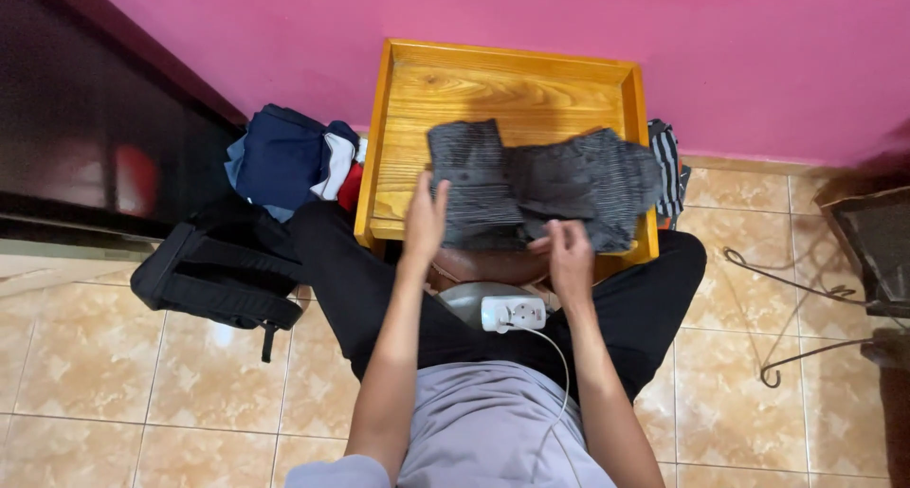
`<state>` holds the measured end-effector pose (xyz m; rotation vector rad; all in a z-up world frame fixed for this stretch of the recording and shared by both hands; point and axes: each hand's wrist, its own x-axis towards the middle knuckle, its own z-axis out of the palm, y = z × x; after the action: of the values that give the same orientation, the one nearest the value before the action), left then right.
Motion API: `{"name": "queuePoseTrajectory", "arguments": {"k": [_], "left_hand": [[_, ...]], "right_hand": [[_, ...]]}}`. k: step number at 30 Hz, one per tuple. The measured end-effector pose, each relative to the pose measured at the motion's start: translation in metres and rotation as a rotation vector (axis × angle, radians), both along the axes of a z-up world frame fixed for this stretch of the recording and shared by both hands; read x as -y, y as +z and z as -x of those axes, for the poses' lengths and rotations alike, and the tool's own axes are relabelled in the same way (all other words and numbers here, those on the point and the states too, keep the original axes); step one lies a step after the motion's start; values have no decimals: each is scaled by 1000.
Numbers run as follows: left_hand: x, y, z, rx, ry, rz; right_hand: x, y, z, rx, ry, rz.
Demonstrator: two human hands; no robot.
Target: Folding various items of clothing including shirts, pants, and a jacket on a small wooden tray.
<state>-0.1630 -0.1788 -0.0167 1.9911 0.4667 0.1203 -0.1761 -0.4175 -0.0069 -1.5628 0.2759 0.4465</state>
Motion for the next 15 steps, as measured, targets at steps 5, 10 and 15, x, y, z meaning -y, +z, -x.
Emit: {"name": "queuePoseTrajectory", "arguments": {"k": [5,10,15], "left_hand": [[-36,47,18,41,-20,-3],[-44,24,12,19,-4,113],[-57,-14,7,-49,39,146]], "right_hand": [[11,-3,0,551,23,809],[-15,-7,-3,750,200,895],[-63,-11,-15,829,573,1008]]}}
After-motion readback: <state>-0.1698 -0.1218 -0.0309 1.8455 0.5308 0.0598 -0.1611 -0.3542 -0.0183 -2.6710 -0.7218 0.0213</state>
